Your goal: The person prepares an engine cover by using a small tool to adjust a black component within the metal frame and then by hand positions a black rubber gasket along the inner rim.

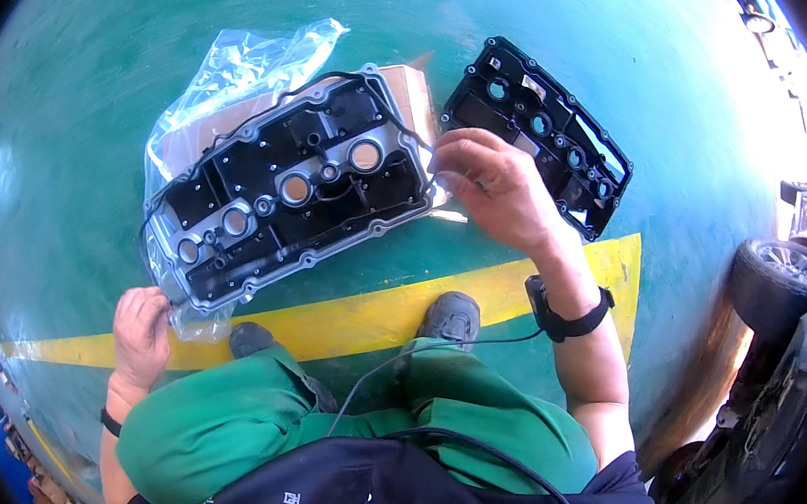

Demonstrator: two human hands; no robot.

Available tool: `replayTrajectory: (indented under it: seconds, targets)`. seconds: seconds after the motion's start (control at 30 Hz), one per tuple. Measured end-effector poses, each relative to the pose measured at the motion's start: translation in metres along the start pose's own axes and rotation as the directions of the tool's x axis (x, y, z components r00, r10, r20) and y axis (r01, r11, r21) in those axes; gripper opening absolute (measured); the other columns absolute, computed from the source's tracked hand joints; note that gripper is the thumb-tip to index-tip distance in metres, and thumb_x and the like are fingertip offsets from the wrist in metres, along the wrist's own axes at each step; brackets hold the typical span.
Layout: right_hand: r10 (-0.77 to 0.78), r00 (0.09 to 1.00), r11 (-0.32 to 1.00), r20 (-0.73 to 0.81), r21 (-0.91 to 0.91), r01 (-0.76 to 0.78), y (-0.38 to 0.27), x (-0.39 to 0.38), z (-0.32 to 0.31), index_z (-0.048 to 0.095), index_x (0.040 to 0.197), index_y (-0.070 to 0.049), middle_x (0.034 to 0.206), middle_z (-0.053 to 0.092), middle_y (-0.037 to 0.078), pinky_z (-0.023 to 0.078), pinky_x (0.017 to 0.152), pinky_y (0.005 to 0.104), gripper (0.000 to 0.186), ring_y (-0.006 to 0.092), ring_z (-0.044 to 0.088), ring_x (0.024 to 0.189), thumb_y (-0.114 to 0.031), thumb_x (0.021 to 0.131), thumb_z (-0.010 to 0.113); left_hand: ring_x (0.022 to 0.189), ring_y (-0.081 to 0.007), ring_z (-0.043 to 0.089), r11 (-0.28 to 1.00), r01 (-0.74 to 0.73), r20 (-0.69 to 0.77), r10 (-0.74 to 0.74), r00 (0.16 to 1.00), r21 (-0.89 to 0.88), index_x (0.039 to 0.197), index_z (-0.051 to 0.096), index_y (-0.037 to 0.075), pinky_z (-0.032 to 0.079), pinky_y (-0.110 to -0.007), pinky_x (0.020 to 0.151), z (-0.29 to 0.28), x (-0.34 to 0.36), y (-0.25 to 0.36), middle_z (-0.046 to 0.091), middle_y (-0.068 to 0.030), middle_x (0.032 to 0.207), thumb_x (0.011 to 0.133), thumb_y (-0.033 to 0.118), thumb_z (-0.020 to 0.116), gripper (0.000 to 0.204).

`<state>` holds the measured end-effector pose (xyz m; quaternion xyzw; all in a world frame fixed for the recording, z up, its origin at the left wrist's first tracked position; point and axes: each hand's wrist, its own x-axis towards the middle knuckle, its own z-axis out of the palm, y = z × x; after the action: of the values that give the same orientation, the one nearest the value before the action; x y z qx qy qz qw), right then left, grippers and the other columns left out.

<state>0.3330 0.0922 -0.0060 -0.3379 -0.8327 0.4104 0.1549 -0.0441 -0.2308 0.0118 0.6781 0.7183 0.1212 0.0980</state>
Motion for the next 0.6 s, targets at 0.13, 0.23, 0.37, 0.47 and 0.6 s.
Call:
replayTrajectory:
  seconds: [0.13,0.23,0.37,0.47,0.6]
  targets:
    - [0.013,0.999,0.981,-0.034,0.195,-0.007,-0.01,0.012,-0.001,0.071,0.108,-0.002,0.114,0.069,0.005,0.056,0.078,0.0258,0.014,0.012,0.067,0.089,0.004,0.095,0.069,0.084,-0.0379,0.062,0.989,0.017,-0.003,-0.018,1.0,-0.144,0.096,0.063,0.002,0.05,-0.044,0.078,-0.02,0.023,0.006,0.065,-0.0158,0.095,0.08,-0.006,0.064,0.017]
    - [-0.071,0.997,0.822,-0.043,0.563,0.083,-0.021,0.022,-0.006,0.064,0.12,0.002,0.11,0.07,0.004,0.057,0.086,0.0254,0.022,0.0118,0.068,0.099,0.006,0.099,0.064,0.093,-0.0257,0.065,0.897,0.197,0.048,-0.194,0.98,-0.396,0.11,0.063,0.0,0.053,-0.036,0.083,-0.033,0.046,0.016,0.066,-0.0123,0.099,0.088,-0.003,0.069,0.023]
    - [-0.445,0.894,0.708,-0.041,0.595,0.38,-0.095,0.072,-0.025,0.063,0.128,0.001,0.125,0.069,0.011,0.056,0.102,0.0327,0.031,0.0229,0.069,0.114,0.007,0.098,0.064,0.117,-0.0262,0.064,0.502,0.169,0.187,-0.014,0.982,-0.848,0.146,0.048,0.0,0.056,-0.035,0.093,-0.074,0.129,0.043,0.063,-0.016,0.132,0.105,0.05,0.057,0.066]
    - [-0.459,0.886,0.575,-0.058,0.741,0.346,-0.139,0.092,-0.008,0.06,0.132,-0.001,0.126,0.067,0.012,0.055,0.101,0.0343,0.032,0.0218,0.067,0.116,0.003,0.101,0.064,0.126,-0.0289,0.062,0.106,0.186,0.2,0.149,0.968,-0.977,0.15,0.045,-0.002,0.057,-0.035,0.093,-0.108,0.183,0.083,0.062,-0.0154,0.139,0.106,0.063,0.042,0.079]
    - [-0.469,0.865,0.457,-0.18,0.788,0.412,-0.176,0.102,0.004,0.058,0.131,0.002,0.124,0.066,0.013,0.055,0.1,0.0338,0.031,0.0207,0.065,0.115,0.003,0.1,0.063,0.108,-0.0233,0.069,0.181,0.284,0.272,-0.087,0.958,-0.942,0.147,0.047,-0.001,0.058,-0.032,0.086,-0.163,0.217,0.132,0.069,-0.0118,0.126,0.108,0.041,0.051,0.057]
